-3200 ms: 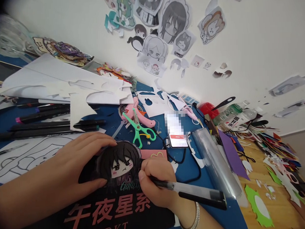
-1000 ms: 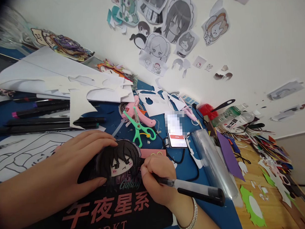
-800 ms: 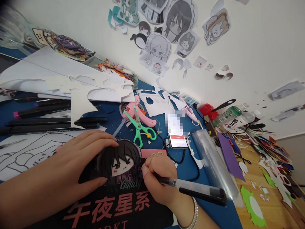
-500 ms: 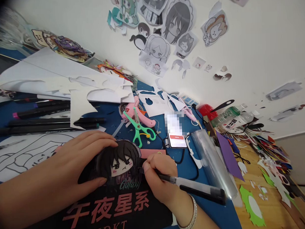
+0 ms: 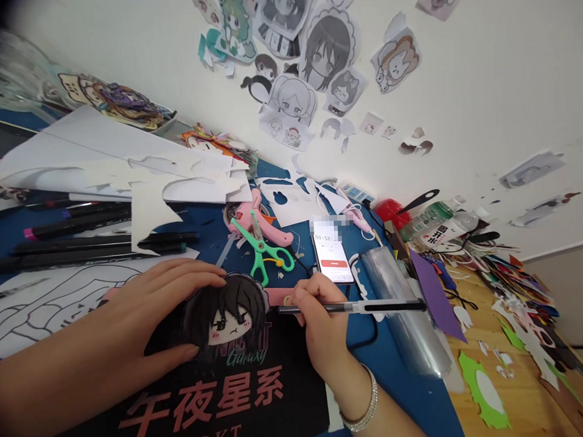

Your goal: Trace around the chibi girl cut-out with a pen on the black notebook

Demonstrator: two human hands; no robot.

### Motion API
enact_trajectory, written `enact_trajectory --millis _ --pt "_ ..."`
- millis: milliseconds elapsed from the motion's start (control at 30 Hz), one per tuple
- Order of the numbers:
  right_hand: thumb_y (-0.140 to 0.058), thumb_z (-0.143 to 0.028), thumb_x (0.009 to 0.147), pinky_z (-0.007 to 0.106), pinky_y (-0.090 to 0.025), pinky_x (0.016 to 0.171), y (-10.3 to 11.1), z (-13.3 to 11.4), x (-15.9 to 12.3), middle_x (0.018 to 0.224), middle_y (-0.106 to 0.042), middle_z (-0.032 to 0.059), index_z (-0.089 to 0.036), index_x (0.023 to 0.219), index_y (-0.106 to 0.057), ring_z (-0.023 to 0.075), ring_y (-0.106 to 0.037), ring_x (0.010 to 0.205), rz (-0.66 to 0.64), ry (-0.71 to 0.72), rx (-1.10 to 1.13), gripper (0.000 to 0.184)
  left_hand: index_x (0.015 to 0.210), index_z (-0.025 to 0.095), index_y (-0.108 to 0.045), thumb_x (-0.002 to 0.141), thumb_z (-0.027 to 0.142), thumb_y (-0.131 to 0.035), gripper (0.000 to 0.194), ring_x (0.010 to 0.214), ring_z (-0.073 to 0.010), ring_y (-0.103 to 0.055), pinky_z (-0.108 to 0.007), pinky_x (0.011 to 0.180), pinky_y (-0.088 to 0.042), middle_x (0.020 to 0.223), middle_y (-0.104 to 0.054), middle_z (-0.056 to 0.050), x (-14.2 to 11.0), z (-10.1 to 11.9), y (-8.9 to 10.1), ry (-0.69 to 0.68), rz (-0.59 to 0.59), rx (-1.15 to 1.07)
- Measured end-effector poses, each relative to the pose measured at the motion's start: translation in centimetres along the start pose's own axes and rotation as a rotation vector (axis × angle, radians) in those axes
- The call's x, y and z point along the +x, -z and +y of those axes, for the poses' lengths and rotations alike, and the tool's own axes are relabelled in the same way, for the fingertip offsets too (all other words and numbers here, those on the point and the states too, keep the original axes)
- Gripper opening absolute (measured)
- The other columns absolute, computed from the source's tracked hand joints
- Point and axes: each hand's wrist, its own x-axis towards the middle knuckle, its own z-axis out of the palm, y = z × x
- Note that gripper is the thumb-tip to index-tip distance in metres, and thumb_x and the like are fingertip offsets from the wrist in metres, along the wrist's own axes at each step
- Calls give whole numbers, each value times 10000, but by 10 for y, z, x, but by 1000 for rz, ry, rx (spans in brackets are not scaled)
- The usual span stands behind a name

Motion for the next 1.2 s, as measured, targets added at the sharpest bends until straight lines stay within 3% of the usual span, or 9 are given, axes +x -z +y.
enact_trajectory --millis 133,267,400,500,633,700,833,1067,1200 --pt "-664 -205 873 218 -391 440 2 0 3 468 -440 -85 -240 604 -449 103 -408 425 49 -12 -4 347 1298 369 -612 767 202 -631 557 1422 -327 -540 -584 1204 -461 1427 -671 6 0 2 2 8 -11 -10" --pt "-621 -387 998 212 -418 407 2 -1 5 531 -608 -36 -227 717 -592 127 -527 434 98 36 -15 325 1421 390 -565 766 151 -608 699 1522 -356 -465 -593 1182 -497 1521 -629 -12 -3 1 1 27 -49 35" --pt "-598 -481 1043 194 -435 406 1 0 6 564 -678 -19 -220 835 -655 122 -555 429 112 68 -38 339 1492 421 -548 743 148 -636 801 1478 -378 -531 -520 1107 -574 1593 -576 -43 -7 -4 5 32 -88 55" --pt "-600 -495 1049 195 -454 409 1 0 6 598 -698 -12 -218 850 -665 109 -524 421 91 71 -71 347 1524 400 -531 762 257 -716 798 1463 -410 -538 -520 1068 -598 1595 -577 -76 -5 -4 8 24 -132 41" --pt "-626 -524 1037 212 -516 445 -2 -2 3 643 -705 -9 -222 873 -680 113 -553 458 78 101 -106 348 1458 322 -592 636 264 -833 858 1506 -458 -464 -641 1144 -510 1540 -628 -100 -3 7 -2 45 -159 67" --pt "-631 -537 1035 210 -527 467 -4 -3 3 657 -709 -7 -222 893 -687 115 -581 487 58 99 -109 350 1446 348 -578 616 179 -791 873 1498 -422 -480 -655 1187 -456 1511 -651 -57 -6 13 -12 40 -78 87" --pt "-615 -562 1038 212 -526 487 -5 -2 1 673 -711 1 -216 918 -689 121 -602 518 34 97 -125 374 1491 344 -488 690 162 -698 848 1512 -409 -458 -611 1163 -491 1507 -645 -64 -13 12 -23 -21 22 130" --pt "-579 -569 1048 257 -578 562 -1 -1 -1 733 -693 12 -223 969 -723 142 -639 592 -12 68 -147 383 1437 386 -565 684 224 -715 785 1470 -413 -518 -614 1113 -536 1536 -598 -98 -9 -7 -6 65 -44 120" --pt "-684 -437 1002 271 -613 619 -1 -4 0 834 -725 27 -244 959 -737 160 -695 689 -22 140 -132 206 1416 408 -570 693 226 -678 753 1455 -389 -541 -574 1138 -527 1479 -653 -44 -6 -5 1 38 -68 123"
